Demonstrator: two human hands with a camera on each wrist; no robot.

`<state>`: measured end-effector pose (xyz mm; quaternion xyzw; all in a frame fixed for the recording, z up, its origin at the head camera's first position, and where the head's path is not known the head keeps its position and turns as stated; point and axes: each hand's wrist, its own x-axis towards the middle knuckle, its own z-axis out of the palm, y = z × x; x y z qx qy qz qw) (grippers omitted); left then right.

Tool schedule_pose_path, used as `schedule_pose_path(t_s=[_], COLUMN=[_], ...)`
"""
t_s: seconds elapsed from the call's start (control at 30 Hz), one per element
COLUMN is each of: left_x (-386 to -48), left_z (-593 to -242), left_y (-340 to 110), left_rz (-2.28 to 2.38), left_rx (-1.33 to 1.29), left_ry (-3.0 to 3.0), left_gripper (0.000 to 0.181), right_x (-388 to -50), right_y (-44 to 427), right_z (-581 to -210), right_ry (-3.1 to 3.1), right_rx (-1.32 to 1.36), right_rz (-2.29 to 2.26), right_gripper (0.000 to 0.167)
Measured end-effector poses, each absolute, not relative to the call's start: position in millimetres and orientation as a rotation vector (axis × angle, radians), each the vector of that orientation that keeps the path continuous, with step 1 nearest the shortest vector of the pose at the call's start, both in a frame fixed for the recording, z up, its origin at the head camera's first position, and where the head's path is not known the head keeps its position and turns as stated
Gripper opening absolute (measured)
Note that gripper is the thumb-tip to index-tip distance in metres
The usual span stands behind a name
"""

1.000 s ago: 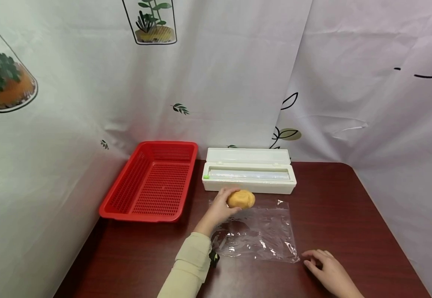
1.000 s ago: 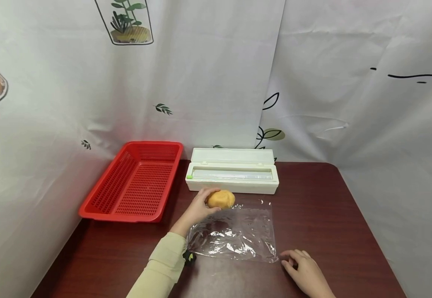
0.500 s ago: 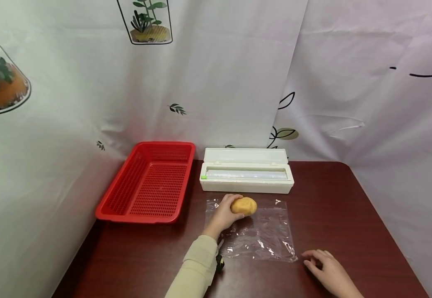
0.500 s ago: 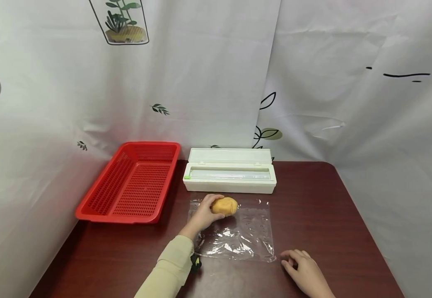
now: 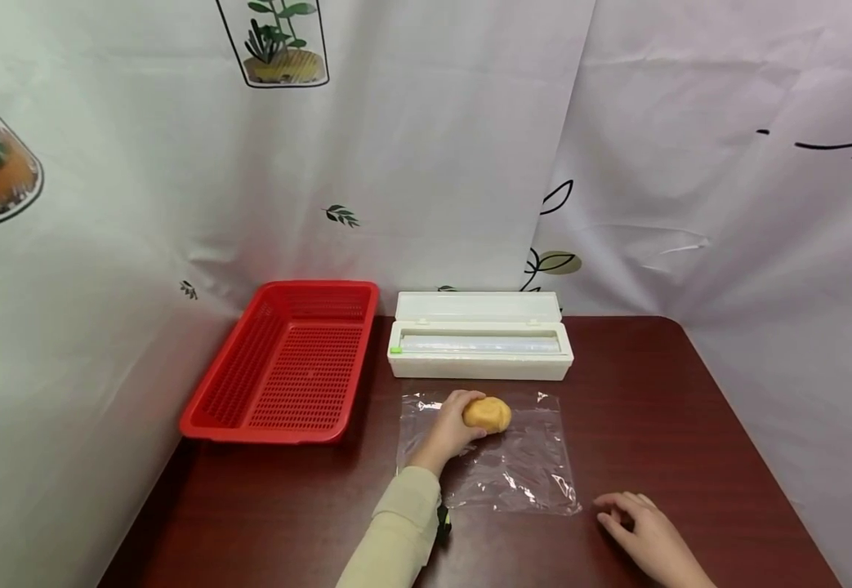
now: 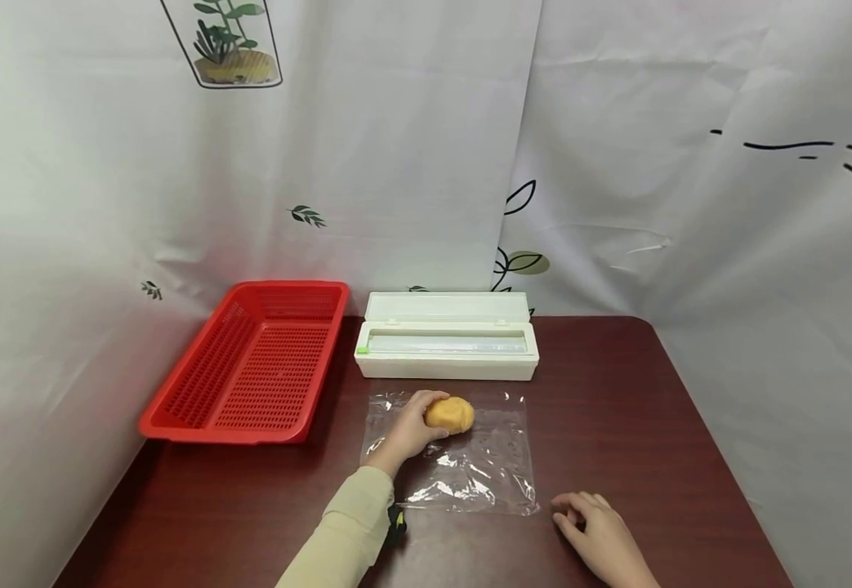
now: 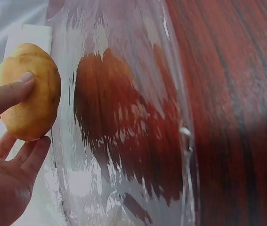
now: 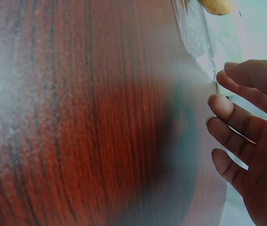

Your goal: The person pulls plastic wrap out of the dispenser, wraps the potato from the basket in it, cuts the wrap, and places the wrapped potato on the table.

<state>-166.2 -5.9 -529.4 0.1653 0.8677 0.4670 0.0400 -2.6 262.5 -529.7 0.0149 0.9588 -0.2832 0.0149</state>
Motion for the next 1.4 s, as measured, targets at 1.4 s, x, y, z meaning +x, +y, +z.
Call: schedule_pose_path(t_s=[1.4], left_x=[-167.5], left_z=[-532.4], left_y=[-3.2], left_rz=[1.318], left_rx=[0.513], left_ry=[2.657], left_gripper=[0.068], right_x=[-1.5], right_y=[263.0], right_z=[-539.7], right_ry=[3.192], right_rx=[-0.097], right_rz=[-0.917], right_gripper=[0.017])
